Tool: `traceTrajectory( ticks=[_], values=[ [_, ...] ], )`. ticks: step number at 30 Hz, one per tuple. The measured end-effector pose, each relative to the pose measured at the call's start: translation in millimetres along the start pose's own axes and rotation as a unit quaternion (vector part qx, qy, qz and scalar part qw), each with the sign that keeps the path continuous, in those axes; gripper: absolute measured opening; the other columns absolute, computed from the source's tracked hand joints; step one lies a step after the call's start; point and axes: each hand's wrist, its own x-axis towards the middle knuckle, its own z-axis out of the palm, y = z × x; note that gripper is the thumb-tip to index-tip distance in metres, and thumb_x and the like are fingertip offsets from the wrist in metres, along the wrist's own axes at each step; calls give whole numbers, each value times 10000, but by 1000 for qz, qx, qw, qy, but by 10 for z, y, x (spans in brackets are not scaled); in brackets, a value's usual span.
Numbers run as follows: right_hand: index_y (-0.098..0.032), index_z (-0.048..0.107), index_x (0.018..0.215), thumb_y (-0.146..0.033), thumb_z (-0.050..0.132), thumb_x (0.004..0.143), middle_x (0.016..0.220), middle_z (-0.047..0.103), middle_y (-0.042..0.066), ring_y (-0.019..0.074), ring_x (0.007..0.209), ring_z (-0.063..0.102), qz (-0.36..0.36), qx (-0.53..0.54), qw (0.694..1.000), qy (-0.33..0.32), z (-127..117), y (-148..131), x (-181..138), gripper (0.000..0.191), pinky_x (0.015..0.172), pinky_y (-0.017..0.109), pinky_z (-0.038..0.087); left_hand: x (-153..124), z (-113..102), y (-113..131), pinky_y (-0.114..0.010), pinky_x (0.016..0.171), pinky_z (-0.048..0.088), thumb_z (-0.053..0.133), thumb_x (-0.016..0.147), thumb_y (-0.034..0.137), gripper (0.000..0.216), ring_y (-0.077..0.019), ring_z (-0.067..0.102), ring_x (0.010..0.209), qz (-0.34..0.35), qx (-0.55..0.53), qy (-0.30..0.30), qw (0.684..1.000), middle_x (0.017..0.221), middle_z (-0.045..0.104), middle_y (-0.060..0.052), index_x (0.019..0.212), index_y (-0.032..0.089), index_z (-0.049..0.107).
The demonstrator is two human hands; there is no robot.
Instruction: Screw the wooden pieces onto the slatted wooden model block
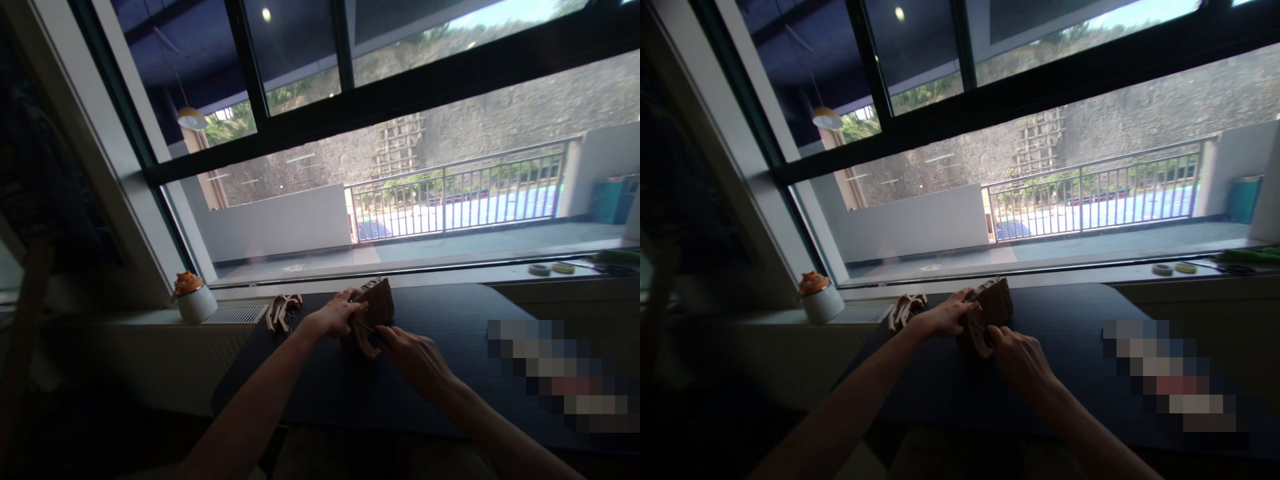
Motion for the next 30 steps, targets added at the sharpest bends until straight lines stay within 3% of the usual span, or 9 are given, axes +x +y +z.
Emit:
traceTrajectory(
  ticks=[5, 12, 15, 19, 23, 28, 30],
  values=[
    [-214, 573, 1121, -214, 394, 914, 991, 696, 60, 192, 781, 677, 12, 10, 1000, -4, -54, -29, 16, 273, 576, 274, 415, 29, -3, -15, -435, 1093, 279, 664, 616, 120, 791, -354, 186, 1356, -18, 14, -48, 999, 1488, 104, -109, 1346, 219, 376],
    [-218, 589, 1110, -218, 398, 908, 973, 701, 62, 192, 757, 676, 17, 27, 999, -16, -56, -63, -101, 278, 573, 271, 417, 31, 34, -42, -429, 1075, 303, 609, 714, 217, 508, -333, 257, 1324, -12, 11, -16, 1000, 1437, 198, -95, 1212, 217, 507],
    [-248, 600, 1107, -289, 387, 918, 1000, 707, 46, 211, 852, 673, 73, 67, 995, -29, -2, 56, -179, 288, 633, 278, 434, 40, 22, -36, -411, 1070, 314, 658, 666, 226, 554, -329, 287, 1306, -10, 7, -25, 1000, 1419, 220, -97, 1200, 219, 513],
    [-216, 651, 1038, -325, 362, 922, 912, 730, 69, 230, 811, 683, 122, 79, 988, -46, 120, 144, -193, 329, 611, 283, 432, 52, -1, -21, -435, 1054, 332, 704, 593, 180, 724, -349, 256, 1315, -31, 16, -47, 998, 1439, 180, -109, 1269, 226, 449],
    [-229, 677, 991, -321, 393, 913, 873, 737, 42, 194, 793, 682, 108, 95, 988, -62, 199, 90, -153, 309, 610, 253, 414, 50, 19, -30, -432, 1055, 332, 686, 600, 130, 738, -327, 291, 1298, -27, 15, -37, 999, 1422, 203, -106, 1284, 237, 432],
    [-213, 665, 995, -335, 351, 925, 888, 731, 81, 226, 781, 679, 125, 75, 988, -51, 191, 91, -95, 343, 570, 276, 374, 48, 54, -50, -419, 1067, 318, 676, 621, 147, 692, -327, 281, 1304, -21, 16, -27, 999, 1405, 215, -113, 1270, 221, 450],
    [-236, 674, 920, -332, 401, 903, 831, 733, 51, 217, 763, 679, 101, 75, 990, -58, 174, 73, -77, 289, 563, 269, 363, 47, 63, -58, -419, 1064, 321, 674, 623, 159, 692, -331, 291, 1297, -23, 19, -25, 999, 1400, 220, -116, 1274, 220, 448]
  ],
)
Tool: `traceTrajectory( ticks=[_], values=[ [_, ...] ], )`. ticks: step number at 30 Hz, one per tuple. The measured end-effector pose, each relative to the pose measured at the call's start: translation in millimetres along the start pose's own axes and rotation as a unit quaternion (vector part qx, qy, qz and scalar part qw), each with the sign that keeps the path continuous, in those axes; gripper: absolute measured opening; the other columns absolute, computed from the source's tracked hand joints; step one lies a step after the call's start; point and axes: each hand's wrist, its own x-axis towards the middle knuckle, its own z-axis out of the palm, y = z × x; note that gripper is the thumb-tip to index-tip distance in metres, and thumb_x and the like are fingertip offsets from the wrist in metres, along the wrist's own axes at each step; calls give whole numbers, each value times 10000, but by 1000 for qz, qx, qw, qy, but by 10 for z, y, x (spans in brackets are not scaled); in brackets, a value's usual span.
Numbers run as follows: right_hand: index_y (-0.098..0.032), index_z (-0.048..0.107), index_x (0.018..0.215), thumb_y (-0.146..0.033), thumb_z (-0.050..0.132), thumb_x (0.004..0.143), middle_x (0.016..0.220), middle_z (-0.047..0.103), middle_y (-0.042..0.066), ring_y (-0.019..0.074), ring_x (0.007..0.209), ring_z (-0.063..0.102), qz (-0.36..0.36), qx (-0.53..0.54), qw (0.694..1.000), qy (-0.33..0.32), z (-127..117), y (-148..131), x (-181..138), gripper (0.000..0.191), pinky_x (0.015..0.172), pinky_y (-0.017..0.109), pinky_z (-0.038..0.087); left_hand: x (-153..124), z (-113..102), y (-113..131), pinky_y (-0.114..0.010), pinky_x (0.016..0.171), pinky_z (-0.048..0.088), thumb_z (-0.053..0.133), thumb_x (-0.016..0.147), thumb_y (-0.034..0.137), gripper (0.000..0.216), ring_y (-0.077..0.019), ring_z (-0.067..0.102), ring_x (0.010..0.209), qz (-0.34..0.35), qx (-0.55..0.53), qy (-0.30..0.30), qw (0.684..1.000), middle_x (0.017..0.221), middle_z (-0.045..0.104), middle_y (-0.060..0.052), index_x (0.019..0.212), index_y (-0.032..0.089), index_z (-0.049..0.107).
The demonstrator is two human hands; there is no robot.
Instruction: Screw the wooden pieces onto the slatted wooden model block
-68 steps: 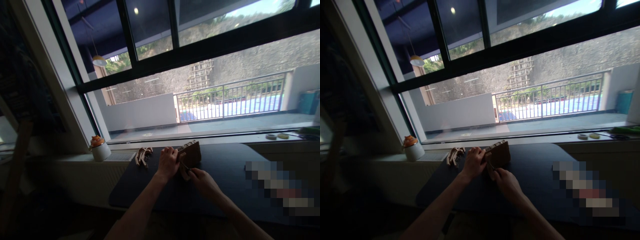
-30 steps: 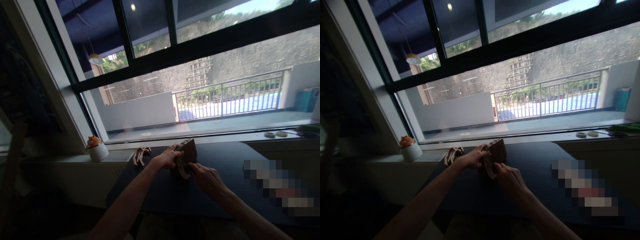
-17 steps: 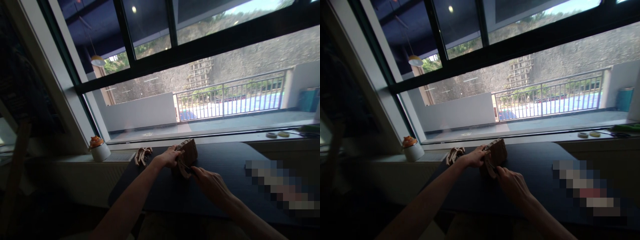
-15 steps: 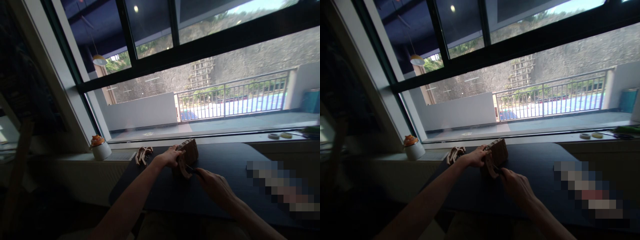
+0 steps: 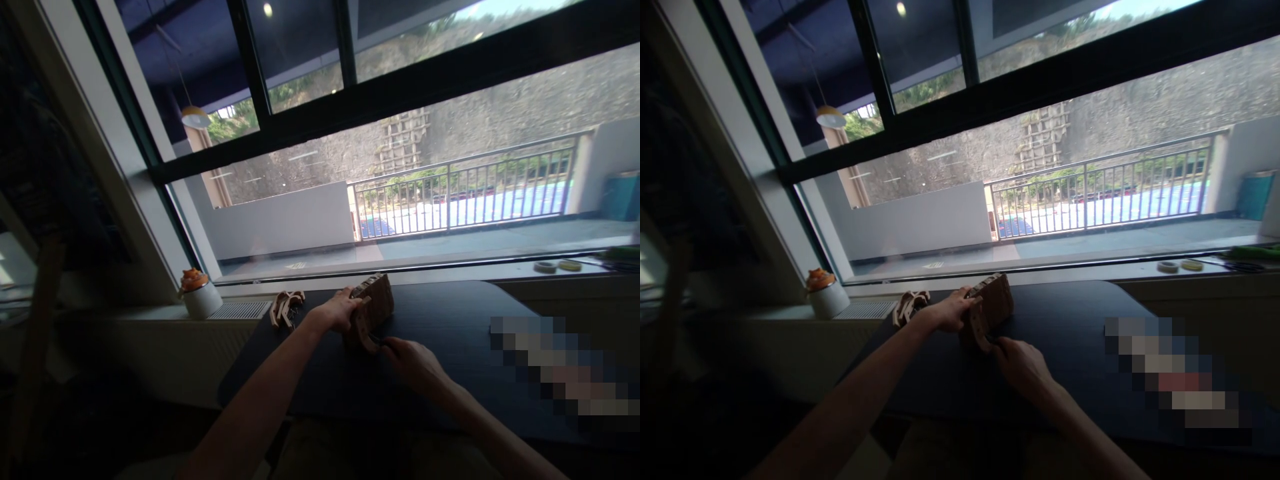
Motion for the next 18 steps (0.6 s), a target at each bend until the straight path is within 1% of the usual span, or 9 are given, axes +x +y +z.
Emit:
traceTrajectory(
  ticks=[2, 3, 5, 7, 9, 13, 18],
  values=[
    [-243, 671, 847, -318, 432, 885, 775, 728, 29, 211, 723, 679, -24, -4, 1000, -3, -34, -39, -4, 253, 548, 269, 352, -2, 11, -8, -414, 1051, 338, 676, 628, 183, 665, -332, 323, 1276, 6, 1, 9, 1000, 1390, 237, -115, 1258, 224, 467],
    [-241, 665, 849, -309, 426, 886, 770, 725, 28, 211, 713, 677, -31, -7, 999, 1, -60, -59, -11, 252, 548, 272, 352, -3, 17, -11, -411, 1043, 348, 675, 636, 199, 635, -333, 338, 1264, 8, 3, 15, 1000, 1384, 247, -116, 1241, 224, 484],
    [-239, 647, 941, -291, 391, 901, 828, 725, 36, 212, 743, 676, -44, -12, 999, 18, -128, -94, -34, 265, 570, 279, 366, -6, 31, -12, -405, 1034, 358, 662, 660, 226, 573, -328, 357, 1250, 11, 5, 27, 1000, 1376, 266, -115, 1213, 222, 511],
    [-236, 616, 1048, -288, 361, 915, 932, 718, 52, 205, 806, 670, -58, -15, 998, 33, -194, -121, -57, 292, 607, 281, 386, -9, 45, -5, -399, 1039, 353, 642, 686, 235, 529, -313, 371, 1240, 10, 6, 37, 999, 1366, 288, -104, 1201, 225, 520],
    [-233, 596, 1096, -291, 356, 917, 975, 711, 59, 197, 820, 668, -71, -17, 997, 38, -239, -143, -67, 305, 623, 278, 397, -10, 59, 5, -403, 1045, 345, 627, 704, 231, 514, -301, 372, 1239, 7, 7, 48, 999, 1362, 299, -96, 1206, 228, 516],
    [-223, 601, 1087, -276, 372, 908, 938, 719, 60, 193, 793, 673, -85, -27, 995, 37, -253, -169, -42, 295, 616, 271, 402, -6, 81, 14, -425, 1024, 363, 610, 724, 233, 465, -310, 362, 1241, 0, 15, 63, 998, 1376, 289, -96, 1182, 228, 534],
    [-219, 601, 1078, -272, 370, 914, 928, 718, 55, 192, 771, 674, -98, -41, 994, 37, -238, -181, -3, 288, 598, 270, 395, -7, 84, 17, -417, 998, 390, 597, 739, 233, 425, -300, 386, 1213, 0, 25, 69, 997, 1357, 317, -90, 1162, 226, 549]
  ],
)
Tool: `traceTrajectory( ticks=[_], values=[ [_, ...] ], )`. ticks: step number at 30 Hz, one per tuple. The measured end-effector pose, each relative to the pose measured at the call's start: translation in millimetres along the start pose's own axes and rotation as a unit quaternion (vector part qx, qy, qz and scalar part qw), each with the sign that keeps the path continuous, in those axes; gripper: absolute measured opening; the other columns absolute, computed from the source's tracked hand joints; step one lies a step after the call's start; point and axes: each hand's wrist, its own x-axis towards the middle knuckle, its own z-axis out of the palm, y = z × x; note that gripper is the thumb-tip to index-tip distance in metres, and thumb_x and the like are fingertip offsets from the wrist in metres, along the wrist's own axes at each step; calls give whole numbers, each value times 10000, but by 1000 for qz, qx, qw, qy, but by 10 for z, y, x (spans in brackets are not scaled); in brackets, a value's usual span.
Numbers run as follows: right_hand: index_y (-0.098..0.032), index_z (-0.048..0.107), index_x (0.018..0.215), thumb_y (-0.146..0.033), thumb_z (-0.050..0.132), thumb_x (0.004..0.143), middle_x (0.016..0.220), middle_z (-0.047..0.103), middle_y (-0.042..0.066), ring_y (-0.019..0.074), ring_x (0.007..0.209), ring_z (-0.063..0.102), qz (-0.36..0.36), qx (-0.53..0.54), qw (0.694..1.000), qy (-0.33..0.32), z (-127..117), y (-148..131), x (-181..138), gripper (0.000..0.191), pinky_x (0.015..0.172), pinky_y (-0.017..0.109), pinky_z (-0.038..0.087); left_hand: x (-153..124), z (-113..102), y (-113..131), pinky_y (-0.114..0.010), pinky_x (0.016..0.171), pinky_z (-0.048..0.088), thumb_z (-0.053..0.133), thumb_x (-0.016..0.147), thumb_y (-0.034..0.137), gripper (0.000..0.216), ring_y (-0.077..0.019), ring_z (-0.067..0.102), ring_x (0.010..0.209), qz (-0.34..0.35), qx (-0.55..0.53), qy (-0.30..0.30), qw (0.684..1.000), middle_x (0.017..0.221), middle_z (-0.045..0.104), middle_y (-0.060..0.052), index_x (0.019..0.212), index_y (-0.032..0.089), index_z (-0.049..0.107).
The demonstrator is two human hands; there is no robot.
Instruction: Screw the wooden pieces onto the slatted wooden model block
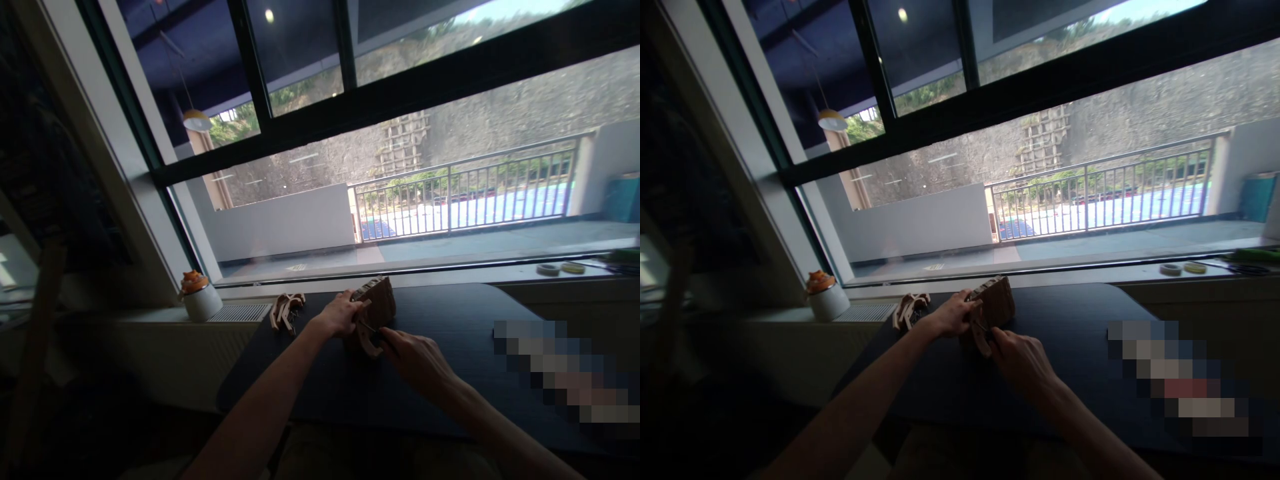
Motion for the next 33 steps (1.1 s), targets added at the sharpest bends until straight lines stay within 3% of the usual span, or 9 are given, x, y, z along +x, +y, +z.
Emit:
traceTrajectory(
  ticks=[12, 18, 26, 30, 33],
  values=[
    [-196, 591, 1094, -175, 404, 889, 821, 688, 58, 188, 658, 643, -39, -52, 998, -10, -69, 18, 58, 278, 532, 268, 352, -1, 24, 16, -385, 988, 404, 610, 727, 244, 413, -283, 435, 1173, -18, 13, 5, 1000, 1337, 336, -78, 1137, 240, 558],
    [-171, 590, 1130, 3, 417, 791, 878, 674, 91, 192, 755, 632, -59, -46, 997, -21, -88, 33, 68, 418, 608, 266, 390, 5, 31, 32, -473, 972, 400, 615, 722, 264, 458, -340, 425, 1186, -41, 33, 4, 999, 1379, 304, -96, 1173, 249, 538],
    [-180, 592, 1165, -299, 330, 940, 1006, 710, 68, 187, 856, 669, 19, 50, 998, -14, 129, 111, 89, 365, 655, 247, 462, -11, -17, 71, -383, 969, 414, 582, 744, 295, 410, -287, 466, 1151, -25, 49, 8, 998, 1333, 365, -85, 1150, 240, 551],
    [-178, 622, 1105, -308, 333, 940, 946, 720, 57, 178, 799, 675, 25, 63, 997, -26, 112, 122, 118, 357, 610, 236, 455, -22, -34, 111, -480, 995, 357, 583, 740, 290, 445, -314, 448, 1172, -42, 64, 9, 997, 1350, 363, -87, 1181, 266, 530],
    [-175, 613, 1067, -202, 422, 891, 891, 706, 77, 204, 760, 664, 17, 33, 999, -23, 22, 35, 88, 261, 597, 260, 419, -33, -34, 133, -520, 1016, 309, 582, 741, 302, 463, -322, 423, 1204, -50, 72, 10, 996, 1375, 342, -80, 1199, 285, 514]
  ],
)
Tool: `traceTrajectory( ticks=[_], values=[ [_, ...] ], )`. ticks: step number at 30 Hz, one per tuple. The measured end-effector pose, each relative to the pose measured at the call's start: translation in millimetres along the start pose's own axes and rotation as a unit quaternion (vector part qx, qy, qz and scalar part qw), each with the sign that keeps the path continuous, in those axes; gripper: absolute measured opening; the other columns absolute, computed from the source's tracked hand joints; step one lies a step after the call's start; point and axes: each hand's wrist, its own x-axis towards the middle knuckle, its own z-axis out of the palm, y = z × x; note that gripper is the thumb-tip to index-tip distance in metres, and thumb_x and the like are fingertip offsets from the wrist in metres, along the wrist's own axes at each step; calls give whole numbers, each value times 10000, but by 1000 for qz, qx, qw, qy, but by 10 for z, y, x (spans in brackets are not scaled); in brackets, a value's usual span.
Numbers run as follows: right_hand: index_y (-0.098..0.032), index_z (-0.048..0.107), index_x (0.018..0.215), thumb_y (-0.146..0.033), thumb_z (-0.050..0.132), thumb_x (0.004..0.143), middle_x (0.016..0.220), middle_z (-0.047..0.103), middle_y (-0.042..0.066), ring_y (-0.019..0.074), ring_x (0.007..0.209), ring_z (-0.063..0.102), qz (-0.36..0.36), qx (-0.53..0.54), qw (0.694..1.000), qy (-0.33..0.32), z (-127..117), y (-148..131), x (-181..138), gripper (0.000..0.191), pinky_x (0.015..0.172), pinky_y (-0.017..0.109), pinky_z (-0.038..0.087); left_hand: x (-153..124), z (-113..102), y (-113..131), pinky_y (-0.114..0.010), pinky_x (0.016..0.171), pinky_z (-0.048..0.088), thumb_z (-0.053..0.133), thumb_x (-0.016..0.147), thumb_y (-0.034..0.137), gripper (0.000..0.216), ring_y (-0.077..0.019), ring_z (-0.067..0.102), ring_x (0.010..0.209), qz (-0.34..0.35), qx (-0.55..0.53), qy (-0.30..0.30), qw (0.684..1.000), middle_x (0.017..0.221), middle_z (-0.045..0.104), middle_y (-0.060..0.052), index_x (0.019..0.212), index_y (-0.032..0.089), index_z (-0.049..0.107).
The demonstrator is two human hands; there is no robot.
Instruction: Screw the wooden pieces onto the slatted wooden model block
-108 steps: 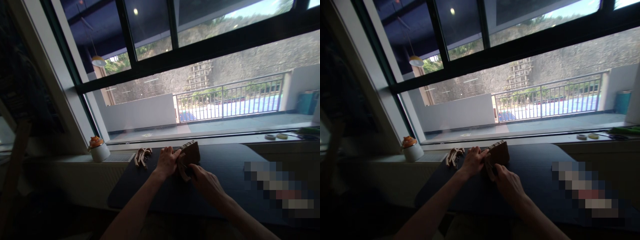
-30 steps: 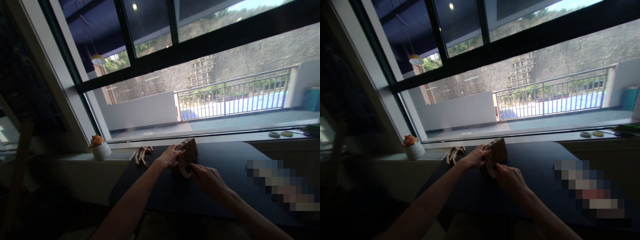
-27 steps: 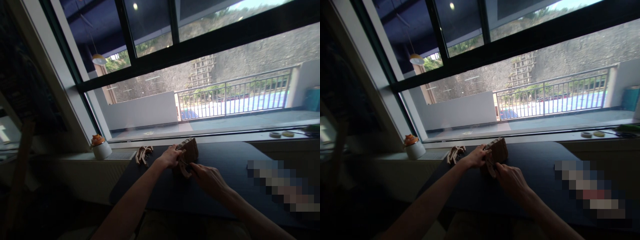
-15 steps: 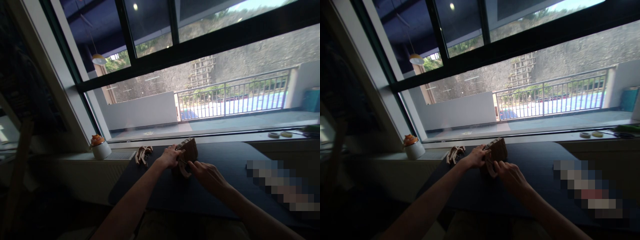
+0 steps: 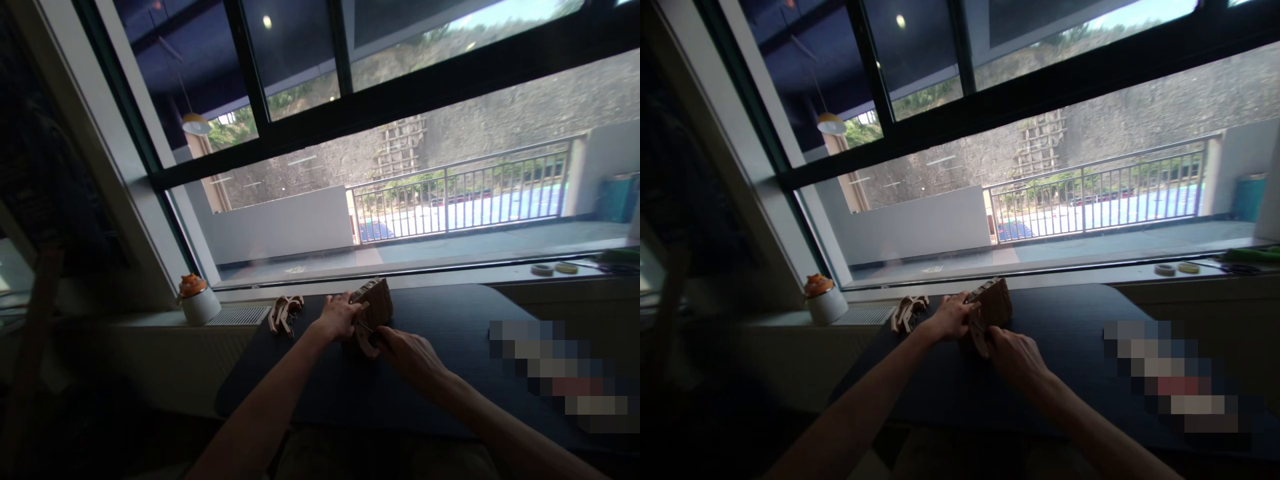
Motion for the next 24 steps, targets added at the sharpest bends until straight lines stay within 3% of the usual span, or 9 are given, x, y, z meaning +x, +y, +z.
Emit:
traceTrajectory(
  ticks=[5, 10, 14, 19, 24],
  values=[
    [-152, 625, 984, 9, 410, 804, 875, 669, 114, 206, 776, 627, -33, -26, 999, 1, -68, -130, -43, 323, 641, 279, 381, 5, 18, -4, -487, 1026, 313, 573, 743, 312, 456, -310, 423, 1204, 4, 1, 4, 1000, 1365, 355, -78, 1194, 278, 517],
    [-163, 632, 1017, -166, 429, 874, 877, 692, 102, 203, 763, 640, 0, 25, 1000, 7, -1, -58, -7, 249, 627, 269, 389, 25, 41, -21, -451, 1014, 344, 579, 734, 304, 429, -304, 434, 1187, 13, 1, 7, 1000, 1344, 371, -79, 1159, 258, 543],
    [-175, 668, 1012, -324, 421, 889, 846, 715, 64, 186, 725, 646, 42, 104, 994, 1, 19, 69, 85, 313, 598, 254, 418, 30, 50, -26, -451, 1012, 348, 576, 742, 302, 434, -302, 440, 1178, 16, 4, 10, 1000, 1342, 366, -80, 1172, 259, 536],
    [-115, 708, 849, -321, 355, 905, 607, 662, 31, 130, 491, 561, 58, 148, 987, -26, 12, 141, 166, 412, 459, 230, 371, 25, 50, -20, -450, 1007, 356, 575, 753, 303, 428, -292, 457, 1159, 13, 5, 14, 1000, 1352, 356, -80, 1178, 264, 538],
    [-139, 663, 826, -259, 423, 889, 742, 675, 84, 190, 651, 612, 37, 73, 997, -13, -33, 24, 84, 276, 565, 272, 367, 7, 35, -2, -446, 998, 370, 577, 739, 294, 412, -295, 453, 1166, 13, 4, 19, 1000, 1345, 364, -87, 1148, 253, 552]
  ],
)
